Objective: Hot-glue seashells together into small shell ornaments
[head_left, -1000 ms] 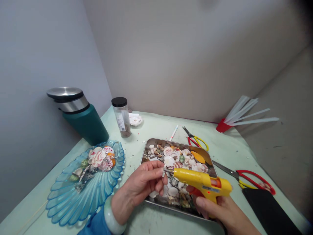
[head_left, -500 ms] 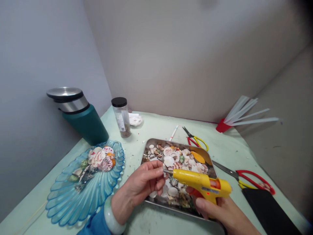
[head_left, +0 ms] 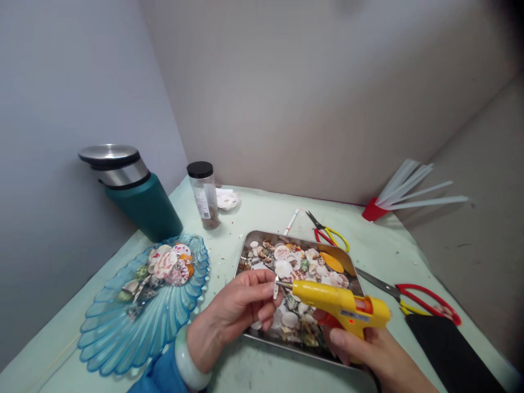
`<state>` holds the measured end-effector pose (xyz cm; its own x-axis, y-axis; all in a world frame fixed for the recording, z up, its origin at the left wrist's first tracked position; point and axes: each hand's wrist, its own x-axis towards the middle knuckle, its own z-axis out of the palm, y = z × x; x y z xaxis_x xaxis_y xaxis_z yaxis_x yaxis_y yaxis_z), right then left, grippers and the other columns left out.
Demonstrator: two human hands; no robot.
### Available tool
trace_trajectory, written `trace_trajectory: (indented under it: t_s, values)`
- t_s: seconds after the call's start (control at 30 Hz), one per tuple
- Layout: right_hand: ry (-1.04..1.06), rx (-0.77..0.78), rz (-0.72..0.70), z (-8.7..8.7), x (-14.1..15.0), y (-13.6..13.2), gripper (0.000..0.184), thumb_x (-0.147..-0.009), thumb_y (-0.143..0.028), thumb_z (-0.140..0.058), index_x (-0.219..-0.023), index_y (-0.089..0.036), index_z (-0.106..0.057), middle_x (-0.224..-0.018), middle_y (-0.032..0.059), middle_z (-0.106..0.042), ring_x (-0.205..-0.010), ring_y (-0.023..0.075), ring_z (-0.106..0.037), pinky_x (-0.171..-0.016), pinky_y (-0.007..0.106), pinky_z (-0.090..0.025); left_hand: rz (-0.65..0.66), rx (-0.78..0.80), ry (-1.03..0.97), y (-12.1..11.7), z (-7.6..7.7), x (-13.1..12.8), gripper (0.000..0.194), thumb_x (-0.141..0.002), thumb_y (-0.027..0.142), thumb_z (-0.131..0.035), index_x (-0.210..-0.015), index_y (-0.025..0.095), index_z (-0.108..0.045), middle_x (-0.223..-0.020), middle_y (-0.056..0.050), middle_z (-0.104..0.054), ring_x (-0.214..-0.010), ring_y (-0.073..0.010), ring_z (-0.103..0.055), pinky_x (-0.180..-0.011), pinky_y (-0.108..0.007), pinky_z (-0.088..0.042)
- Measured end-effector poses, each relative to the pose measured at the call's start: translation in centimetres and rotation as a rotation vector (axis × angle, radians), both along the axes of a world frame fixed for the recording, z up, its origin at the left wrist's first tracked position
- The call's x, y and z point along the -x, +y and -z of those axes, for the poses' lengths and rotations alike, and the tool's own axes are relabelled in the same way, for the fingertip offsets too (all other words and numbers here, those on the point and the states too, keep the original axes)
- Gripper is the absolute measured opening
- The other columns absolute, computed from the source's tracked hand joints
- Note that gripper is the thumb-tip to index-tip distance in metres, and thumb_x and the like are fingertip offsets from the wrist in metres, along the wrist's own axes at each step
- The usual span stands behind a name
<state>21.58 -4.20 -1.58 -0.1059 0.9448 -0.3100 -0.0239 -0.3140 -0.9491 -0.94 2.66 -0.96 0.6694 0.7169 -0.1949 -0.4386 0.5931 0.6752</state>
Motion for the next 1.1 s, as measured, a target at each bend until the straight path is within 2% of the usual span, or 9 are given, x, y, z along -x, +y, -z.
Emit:
trace_trajectory:
  t_s: [0.17,0.33,0.47,0.6,0.73,0.93,1.1]
  values:
    - [-0.004,0.004,-0.021,-0.18,-0.03,0.13,0.037,-0.067,-0.049,-0.076,-0.088,-0.019,-0.071,-0.063,0.0003,-0.059,-0.054,0.0124,-0.047,-0.05,0.024,-0.04,0.001,0.0,-0.018,0.1,0.1,-0.01,0.019,-0.074,0.026,-0.073,-0.078,0.012,-0.061,-0.062,0.002,-0.057,-0.039,-0.0025,-0.039,-0.042,-0.017,-0.044]
    - [-0.036,0.059,-0.08,-0.33,-0.36,0.18,0.038,-0.066,-0.049,-0.076,-0.09,-0.02,-0.072,-0.071,0.0034,-0.064,-0.062,0.0165,-0.053,-0.053,0.027,-0.045,0.001,0.003,-0.046,0.16,0.04,-0.01,0.015,-0.078,0.024,-0.069,-0.076,0.012,-0.061,-0.056,0.003,-0.053,-0.038,-0.0029,-0.038,-0.043,-0.017,-0.044]
    - [-0.035,0.058,-0.072,-0.49,-0.28,0.05,0.038,-0.064,-0.049,-0.077,-0.088,-0.02,-0.073,-0.07,0.0033,-0.065,-0.059,0.0153,-0.052,-0.052,0.026,-0.044,0.002,0.01,-0.054,0.16,0.16,0.03,0.015,-0.077,0.024,-0.07,-0.076,0.012,-0.061,-0.058,0.003,-0.054,-0.038,-0.0029,-0.038,-0.042,-0.018,-0.043]
    - [-0.038,0.048,0.0,-0.8,0.08,-0.05,0.037,-0.066,-0.045,-0.077,-0.092,-0.019,-0.072,-0.078,0.0047,-0.067,-0.063,0.0161,-0.054,-0.053,0.026,-0.044,0.02,0.0,-0.047,0.14,0.24,0.1,0.017,-0.075,0.024,-0.072,-0.077,0.012,-0.061,-0.061,0.002,-0.057,-0.039,-0.0028,-0.038,-0.042,-0.018,-0.044]
    - [-0.022,0.02,0.009,-0.57,0.15,0.01,0.036,-0.068,-0.046,-0.076,-0.089,-0.017,-0.072,-0.066,0.0017,-0.062,-0.056,0.0126,-0.049,-0.051,0.025,-0.042,0.029,0.0,-0.036,0.15,0.2,0.1,0.018,-0.074,0.025,-0.073,-0.078,0.012,-0.061,-0.061,0.002,-0.057,-0.039,-0.0026,-0.038,-0.042,-0.017,-0.043]
    - [-0.019,0.039,-0.078,-0.48,-0.12,0.24,0.037,-0.065,-0.048,-0.077,-0.088,-0.02,-0.071,-0.073,0.0029,-0.064,-0.061,0.0147,-0.052,-0.052,0.025,-0.043,0.0,0.014,-0.055,0.18,0.35,0.06,0.015,-0.076,0.024,-0.071,-0.078,0.012,-0.061,-0.058,0.003,-0.055,-0.038,-0.0028,-0.037,-0.043,-0.018,-0.044]
    - [-0.051,0.045,-0.049,-0.44,-0.04,0.17,0.036,-0.066,-0.048,-0.075,-0.087,-0.019,-0.073,-0.065,0.0015,-0.061,-0.056,0.0137,-0.049,-0.05,0.025,-0.043,0.018,0.005,-0.054,0.12,0.22,0.08,0.016,-0.076,0.024,-0.071,-0.078,0.013,-0.061,-0.059,0.003,-0.056,-0.038,-0.0027,-0.037,-0.042,-0.017,-0.044]
